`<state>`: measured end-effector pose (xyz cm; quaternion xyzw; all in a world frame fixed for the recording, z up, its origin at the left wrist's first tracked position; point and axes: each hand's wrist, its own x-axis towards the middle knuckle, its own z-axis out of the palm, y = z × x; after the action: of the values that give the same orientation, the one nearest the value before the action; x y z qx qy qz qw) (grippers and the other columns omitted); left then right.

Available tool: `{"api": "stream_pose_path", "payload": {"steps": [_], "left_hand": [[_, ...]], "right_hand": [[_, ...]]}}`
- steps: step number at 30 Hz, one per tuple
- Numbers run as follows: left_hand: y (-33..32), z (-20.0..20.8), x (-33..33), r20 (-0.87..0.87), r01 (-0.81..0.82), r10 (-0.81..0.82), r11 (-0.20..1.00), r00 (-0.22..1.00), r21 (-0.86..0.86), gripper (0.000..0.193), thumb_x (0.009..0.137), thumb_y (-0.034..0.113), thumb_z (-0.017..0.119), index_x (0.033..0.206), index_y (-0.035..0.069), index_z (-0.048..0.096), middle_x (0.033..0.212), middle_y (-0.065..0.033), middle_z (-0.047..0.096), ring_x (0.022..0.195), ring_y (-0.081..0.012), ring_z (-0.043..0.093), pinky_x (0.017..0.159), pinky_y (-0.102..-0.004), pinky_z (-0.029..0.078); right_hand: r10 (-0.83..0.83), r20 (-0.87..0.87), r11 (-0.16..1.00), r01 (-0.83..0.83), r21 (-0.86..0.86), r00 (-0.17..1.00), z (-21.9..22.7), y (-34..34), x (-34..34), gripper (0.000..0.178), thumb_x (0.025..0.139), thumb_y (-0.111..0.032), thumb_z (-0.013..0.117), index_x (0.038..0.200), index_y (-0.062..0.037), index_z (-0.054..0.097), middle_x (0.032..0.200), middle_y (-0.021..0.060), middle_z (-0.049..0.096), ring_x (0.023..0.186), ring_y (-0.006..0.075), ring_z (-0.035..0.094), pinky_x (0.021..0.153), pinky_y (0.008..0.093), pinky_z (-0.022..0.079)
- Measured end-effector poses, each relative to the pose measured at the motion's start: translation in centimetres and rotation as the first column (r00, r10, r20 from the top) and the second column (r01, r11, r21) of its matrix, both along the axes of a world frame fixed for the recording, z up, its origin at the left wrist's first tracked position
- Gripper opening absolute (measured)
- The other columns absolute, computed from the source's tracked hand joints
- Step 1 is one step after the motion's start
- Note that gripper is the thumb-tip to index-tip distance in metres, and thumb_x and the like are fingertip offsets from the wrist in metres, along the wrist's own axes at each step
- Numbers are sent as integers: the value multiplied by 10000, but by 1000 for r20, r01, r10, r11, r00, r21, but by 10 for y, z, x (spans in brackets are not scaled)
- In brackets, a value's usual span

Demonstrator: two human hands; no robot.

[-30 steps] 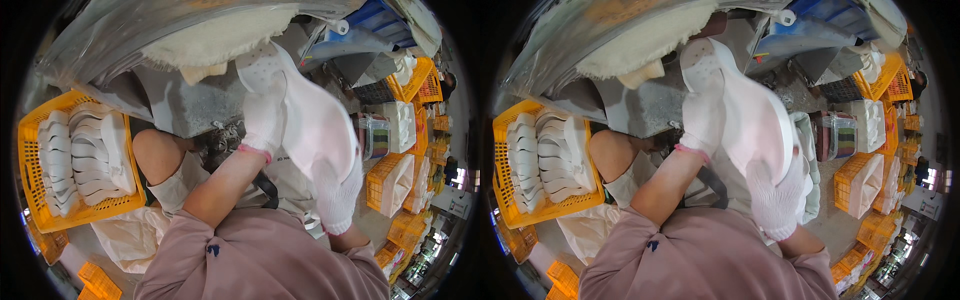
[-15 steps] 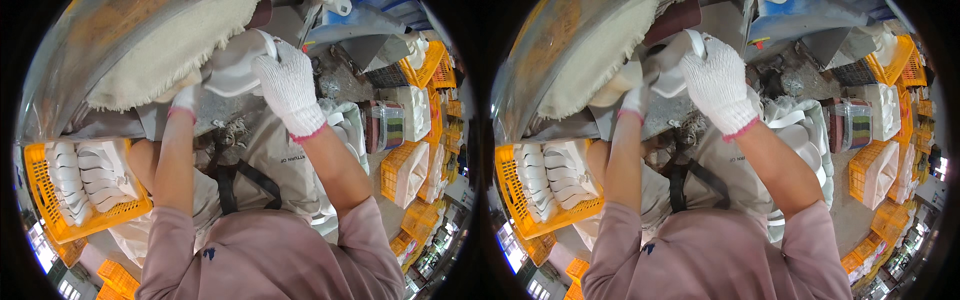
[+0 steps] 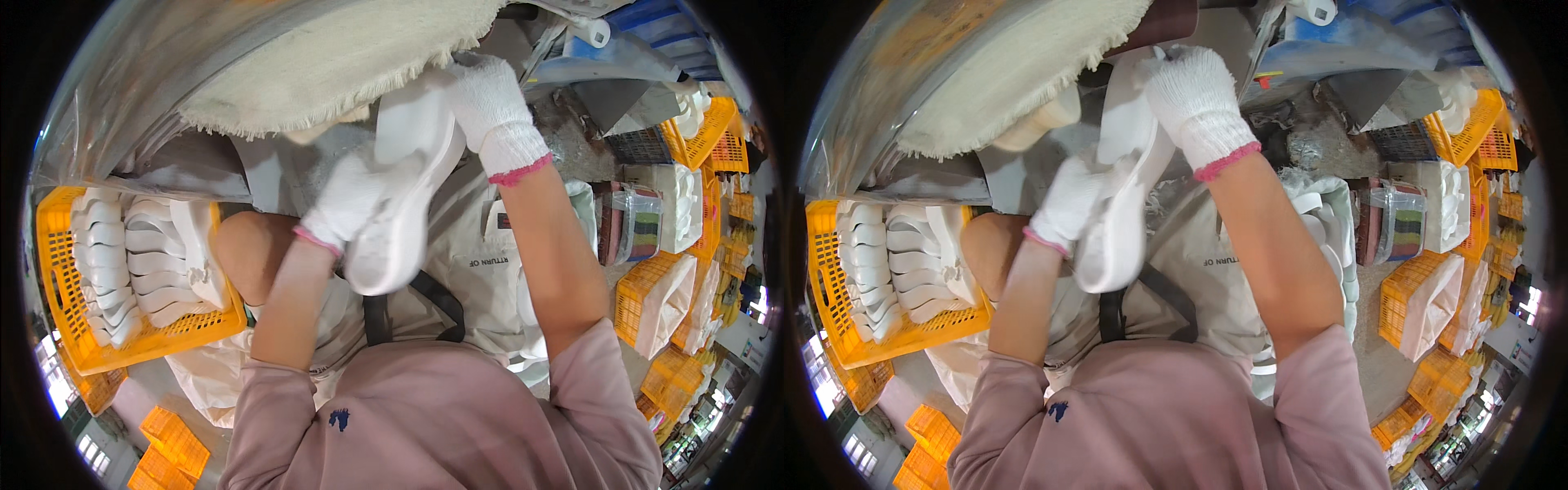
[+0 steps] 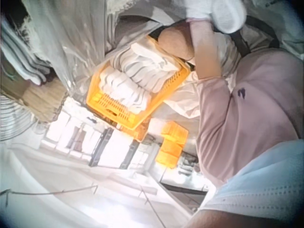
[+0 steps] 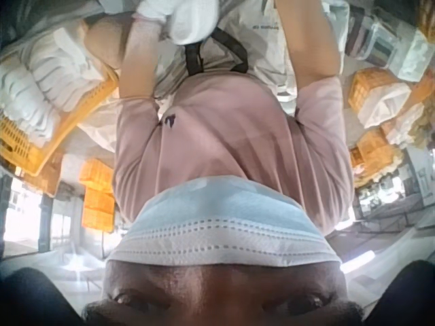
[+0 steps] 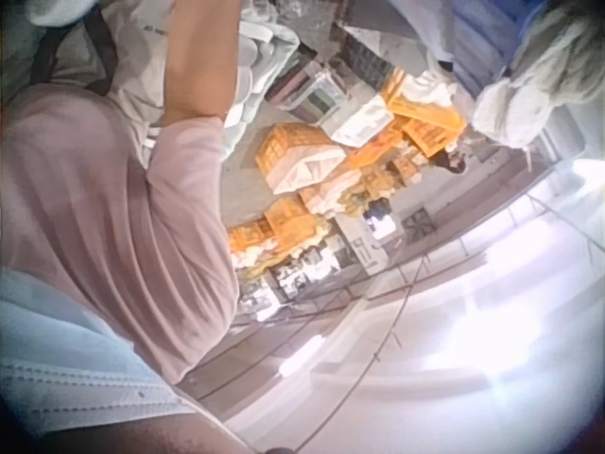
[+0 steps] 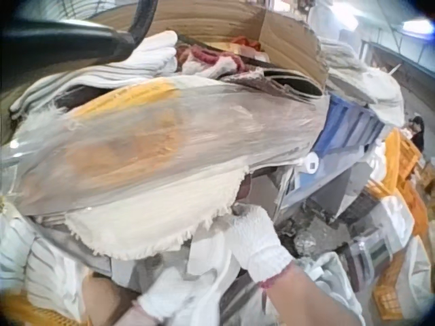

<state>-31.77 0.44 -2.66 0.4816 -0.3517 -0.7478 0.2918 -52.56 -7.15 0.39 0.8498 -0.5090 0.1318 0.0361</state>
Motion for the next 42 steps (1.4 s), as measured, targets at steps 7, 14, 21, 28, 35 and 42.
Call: {"api": "stream_pose_path", "payload": {"steps": [7, 14, 21, 28, 35, 42], "left_hand": [[-7, -13, -102, 44, -412, 427, 891, 903, -192, 415, 1064, 366, 645, 1082, -45, 701, 926, -139, 750, 807, -248, 697, 728, -424, 544], [-59, -4, -109, 702, 385, 474, 603, 532, -699, 195, 1013, 176, 575, 1022, 68, 737, 948, -174, 782, 928, -398, 769, 817, -474, 603], [-99, -34, -12, 916, 627, 177, 681, 360, -378, 397, 1047, 324, 619, 1290, 23, 709, 1252, -182, 748, 1098, -315, 734, 925, -433, 583], [-21, -28, 19, 645, 250, -22, 931, 763, -265, 459, 1022, 350, 726, 1242, -52, 704, 1101, -237, 781, 1037, -319, 766, 923, -408, 576], [-44, -77, -77, 70, -80, 178, 713, 982, -697, 315, 1035, 242, 738, 1278, 42, 737, 1174, -47, 766, 1067, -143, 688, 934, -339, 559], [-14, -31, -39, -591, -141, 153, 988, 792, 66, 540, 1132, 413, 540, 1475, 0, 599, 1416, -161, 678, 1254, -331, 674, 1149, -461, 497]], "right_hand": [[-562, 661, 783, 61, 619, 496, 73, 130, -6, 796, 877, -234, 803, 1511, 81, 439, 1342, 217, 646, 1232, 289, 658, 1085, 386, 505], [-431, 646, 888, 426, 176, 630, 60, 114, 3, 693, 897, -203, 766, 1466, 69, 480, 1385, 294, 604, 1190, 402, 688, 969, 456, 568], [-487, 677, 864, 418, 280, 552, 22, 36, 3, 546, 817, -307, 727, 1201, 77, 660, 1013, 312, 740, 1029, 505, 707, 909, 503, 582], [-549, 571, 835, 359, 418, 610, 20, 2, 8, 479, 810, -324, 728, 1105, 53, 732, 1043, 313, 752, 1086, 491, 716, 962, 507, 575], [-304, 391, 901, 128, 416, 869, 72, 80, 5, 763, 810, -264, 766, 1487, -16, 515, 1333, 233, 683, 1274, 429, 643, 1057, 476, 535], [229, -135, 968, -211, 135, 964, 50, 134, -20, 614, 814, -191, 714, 1420, -110, 660, 1341, 84, 707, 1249, 284, 670, 1012, 425, 548]]}}
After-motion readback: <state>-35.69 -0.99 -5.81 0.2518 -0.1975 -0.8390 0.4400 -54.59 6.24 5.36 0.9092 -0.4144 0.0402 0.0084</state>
